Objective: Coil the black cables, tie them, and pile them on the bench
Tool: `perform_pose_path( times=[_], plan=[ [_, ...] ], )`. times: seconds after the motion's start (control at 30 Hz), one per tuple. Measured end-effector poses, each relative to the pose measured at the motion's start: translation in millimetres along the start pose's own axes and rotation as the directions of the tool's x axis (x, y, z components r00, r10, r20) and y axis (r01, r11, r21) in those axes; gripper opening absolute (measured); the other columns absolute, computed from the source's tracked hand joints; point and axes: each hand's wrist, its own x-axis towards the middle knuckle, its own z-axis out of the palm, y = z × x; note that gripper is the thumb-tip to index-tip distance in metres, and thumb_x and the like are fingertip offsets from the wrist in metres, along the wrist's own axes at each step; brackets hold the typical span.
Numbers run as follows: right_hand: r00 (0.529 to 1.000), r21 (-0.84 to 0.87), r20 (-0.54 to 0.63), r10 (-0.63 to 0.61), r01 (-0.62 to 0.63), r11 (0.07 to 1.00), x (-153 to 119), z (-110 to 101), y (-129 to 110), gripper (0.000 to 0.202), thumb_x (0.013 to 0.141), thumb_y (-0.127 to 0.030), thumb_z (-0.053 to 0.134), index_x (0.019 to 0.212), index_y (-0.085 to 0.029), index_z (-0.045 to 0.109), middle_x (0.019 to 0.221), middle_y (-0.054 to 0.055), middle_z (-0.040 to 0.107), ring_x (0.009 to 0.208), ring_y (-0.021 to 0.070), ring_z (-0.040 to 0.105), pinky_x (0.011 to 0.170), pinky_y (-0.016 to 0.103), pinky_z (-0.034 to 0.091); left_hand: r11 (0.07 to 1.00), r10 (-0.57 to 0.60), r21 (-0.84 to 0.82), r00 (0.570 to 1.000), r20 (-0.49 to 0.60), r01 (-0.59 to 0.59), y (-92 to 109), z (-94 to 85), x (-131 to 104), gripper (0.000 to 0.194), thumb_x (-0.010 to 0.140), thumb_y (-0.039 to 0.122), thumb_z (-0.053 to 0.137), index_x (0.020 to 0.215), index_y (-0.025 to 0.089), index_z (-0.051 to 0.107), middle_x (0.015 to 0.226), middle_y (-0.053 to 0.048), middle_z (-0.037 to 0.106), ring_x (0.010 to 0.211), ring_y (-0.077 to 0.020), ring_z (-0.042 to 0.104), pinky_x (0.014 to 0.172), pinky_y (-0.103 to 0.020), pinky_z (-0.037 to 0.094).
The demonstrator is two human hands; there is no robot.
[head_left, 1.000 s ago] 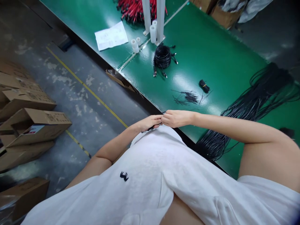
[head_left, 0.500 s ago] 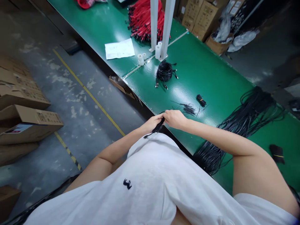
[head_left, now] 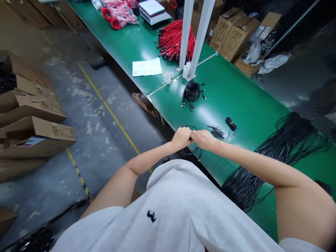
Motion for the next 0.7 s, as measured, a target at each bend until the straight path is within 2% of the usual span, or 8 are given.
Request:
perform_pose_path(
  times=[0.1,0.2,0.33,0.4,0.47,0.53,0.6,0.7],
  plan=[
    [0.995,-0.010,0.068,0.075,-0.075,0.997,2.7,1.0,3.7,0.024,0.094,-0.013,0.040,0.101,-0.008,0.063,0.094,0.015,0.062,0.079,0.0212,0.059,0.058,0.031,0.025,0.921,-0.168,-0.335,0.979,0.115,0.197,13.6,15.0,-12.1,0.021,0.090,0.027,0.059,0.105,0.013,0.056,0.106,-0.013,0.063,0.091,-0.0226,0.065,0.082,-0.038,0.051],
    [0.999,-0.047,0.043,0.032,-0.030,0.998,-0.4,1.1,3.6,0.026,0.096,-0.016,0.039,0.098,-0.008,0.064,0.094,0.015,0.062,0.082,0.0219,0.058,0.061,0.032,0.025,0.833,-0.045,-0.539,0.986,0.159,0.125,5.5,12.6,-24.6,0.018,0.095,0.018,0.047,0.110,0.014,0.056,0.104,-0.010,0.068,0.090,-0.0175,0.067,0.084,-0.035,0.053],
    [0.980,-0.111,-0.122,-0.160,0.146,0.983,-7.2,-2.3,-2.0,0.032,0.098,-0.012,0.032,0.098,-0.011,0.064,0.093,0.014,0.062,0.079,0.0203,0.053,0.064,0.034,0.024,0.950,0.158,-0.253,0.980,-0.122,-0.185,-21.8,-7.4,-17.0,0.029,0.090,0.021,0.058,0.119,0.016,0.060,0.129,-0.016,0.062,0.128,-0.0265,0.052,0.111,-0.048,0.037],
    [0.962,-0.134,-0.157,-0.222,0.202,0.970,-7.5,-5.1,-3.1,0.034,0.099,-0.012,0.030,0.098,-0.012,0.064,0.090,0.013,0.062,0.077,0.0205,0.050,0.064,0.035,0.023,0.970,0.230,-0.086,0.973,-0.006,-0.229,-25.7,-12.5,-5.4,0.023,0.089,0.023,0.060,0.109,0.014,0.065,0.117,-0.016,0.067,0.120,-0.0282,0.058,0.110,-0.048,0.036],
    [0.974,-0.142,-0.130,-0.186,0.168,0.976,-5.0,-6.9,-0.3,0.035,0.098,-0.011,0.029,0.097,-0.012,0.064,0.088,0.012,0.060,0.076,0.0210,0.049,0.064,0.035,0.023,0.985,0.161,0.039,0.979,0.124,-0.167,-16.8,-10.6,3.0,0.018,0.093,0.022,0.053,0.094,0.012,0.067,0.095,-0.015,0.070,0.100,-0.0270,0.065,0.101,-0.046,0.042],
    [0.994,-0.129,-0.088,-0.066,0.054,0.990,-0.8,-6.5,6.7,0.032,0.095,-0.010,0.032,0.096,-0.011,0.064,0.087,0.013,0.060,0.075,0.0214,0.050,0.064,0.035,0.022,0.991,0.011,0.135,0.995,0.098,-0.024,2.1,-4.2,2.8,0.023,0.095,0.024,0.048,0.094,0.009,0.066,0.092,-0.017,0.068,0.095,-0.0284,0.064,0.093,-0.044,0.044],
    [0.997,-0.095,-0.049,0.056,-0.060,0.994,2.8,-3.3,15.7,0.028,0.093,-0.011,0.036,0.095,-0.009,0.064,0.089,0.015,0.061,0.076,0.0220,0.052,0.063,0.035,0.022,0.991,-0.056,0.126,0.998,0.028,0.053,22.2,1.5,-6.9,0.030,0.092,0.028,0.056,0.111,0.006,0.063,0.108,-0.021,0.066,0.105,-0.0318,0.062,0.093,-0.045,0.044],
    [0.988,-0.050,-0.007,0.157,-0.157,0.986,2.9,4.5,23.7,0.026,0.091,-0.010,0.040,0.096,-0.007,0.065,0.092,0.017,0.062,0.078,0.0222,0.054,0.063,0.034,0.023,0.976,0.196,-0.132,0.960,0.200,-0.172,33.2,0.3,-28.6,0.043,0.086,0.033,0.066,0.124,0.012,0.059,0.127,-0.017,0.063,0.117,-0.0281,0.060,0.097,-0.038,0.045]
  ],
)
